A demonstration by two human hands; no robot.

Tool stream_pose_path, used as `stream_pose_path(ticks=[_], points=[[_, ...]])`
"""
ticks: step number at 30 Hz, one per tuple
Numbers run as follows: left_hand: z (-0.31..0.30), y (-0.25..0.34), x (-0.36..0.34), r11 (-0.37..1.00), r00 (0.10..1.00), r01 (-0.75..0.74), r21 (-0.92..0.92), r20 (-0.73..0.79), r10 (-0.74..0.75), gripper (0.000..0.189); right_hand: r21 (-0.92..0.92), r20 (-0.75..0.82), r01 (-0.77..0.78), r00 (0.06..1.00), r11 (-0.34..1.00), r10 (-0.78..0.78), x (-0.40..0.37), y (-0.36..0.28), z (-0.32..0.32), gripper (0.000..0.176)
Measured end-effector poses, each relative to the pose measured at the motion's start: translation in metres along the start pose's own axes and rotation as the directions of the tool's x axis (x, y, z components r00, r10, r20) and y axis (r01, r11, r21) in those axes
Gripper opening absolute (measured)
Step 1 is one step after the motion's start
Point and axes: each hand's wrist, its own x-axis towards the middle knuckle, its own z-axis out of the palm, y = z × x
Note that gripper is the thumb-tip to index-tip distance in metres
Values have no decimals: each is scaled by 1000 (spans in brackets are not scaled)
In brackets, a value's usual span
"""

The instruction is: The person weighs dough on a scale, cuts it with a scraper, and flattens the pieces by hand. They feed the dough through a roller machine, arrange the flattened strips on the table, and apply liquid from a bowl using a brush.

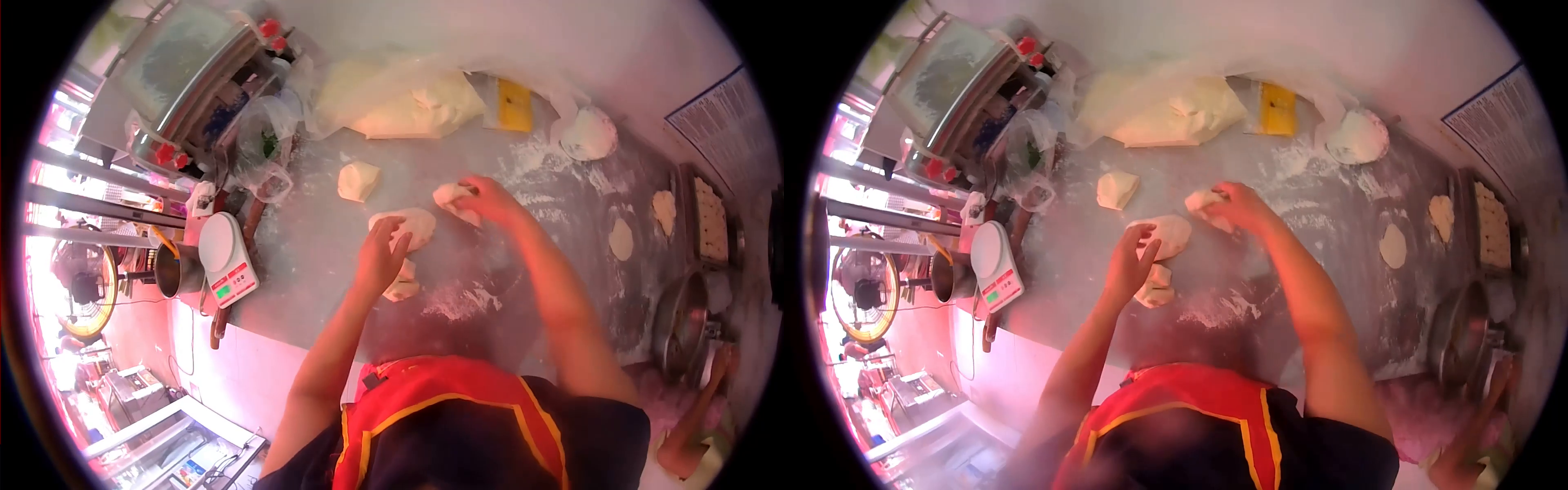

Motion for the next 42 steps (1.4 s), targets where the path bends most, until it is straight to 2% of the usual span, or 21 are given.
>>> stream_pose_path(ticks=[1,4,7,10,11,14,16,17,20,25,28,30,31,32,33,34,36,37,39,40,42], points=[[10,2,4,1000,999,11,-16,30,-11,29,14,-2,-111,994,994,111,-13,12,-8,53],[70,-2,26,987,993,-47,-154,99,63,29,-182,-175,-192,971,964,161,-41,57,-3,43],[131,3,46,968,979,-184,-173,56,197,27,-393,-377,-46,919,918,-115,-56,70,10,35],[165,7,63,984,978,-167,-61,117,173,30,71,-566,-17,822,997,54,-60,77,35,29],[169,8,64,968,960,-245,54,157,234,32,9,-604,63,795,998,-45,-67,69,39,32],[167,1,47,831,897,-433,349,259,358,41,-197,-684,-4,717,980,-135,-65,37,57,38],[169,-17,37,702,859,-512,496,292,420,48,-402,-628,11,724,915,-285,-69,60,68,43],[172,-22,37,691,868,-496,526,312,386,49,-500,-587,22,726,866,-358,-68,73,70,46],[180,-21,50,655,886,-462,598,344,311,52,-505,-542,-74,802,860,-250,-54,85,56,52],[185,-10,74,621,903,-428,657,340,264,54,-543,-592,-130,760,830,-268,-36,81,38,46],[173,-2,79,698,887,-428,574,414,203,56,-466,-588,-72,770,882,-248,-26,115,41,51],[155,-29,86,970,925,-211,121,347,157,54,-350,-576,-73,803,934,-153,-34,118,24,58],[146,-32,88,987,936,-82,-139,329,124,53,-269,-562,-115,825,956,-59,-51,102,12,61],[146,-32,85,997,949,-73,31,310,60,47,-182,-534,-164,844,970,42,-64,91,11,64],[143,-25,79,978,959,-49,202,283,-10,42,-415,-619,-144,769,898,-163,-67,90,22,57],[138,-18,74,930,968,-22,366,242,-72,37,-246,-556,-211,830,946,40,-69,88,24,54],[124,-2,90,951,873,104,291,432,-227,38,60,-322,-375,870,925,374,-57,70,9,49],[117,6,93,949,796,176,262,530,-293,38,83,-353,-335,871,939,342,-60,54,4,47],[94,20,90,994,871,44,99,484,-87,46,134,-402,-266,866,955,297,-76,29,1,44],[82,20,90,999,896,-28,24,444,14,50,-85,-487,-192,864,978,128,-82,28,3,42],[58,1,90,937,927,-326,126,238,291,54,-504,-530,-69,812,861,-245,-95,31,7,39]])
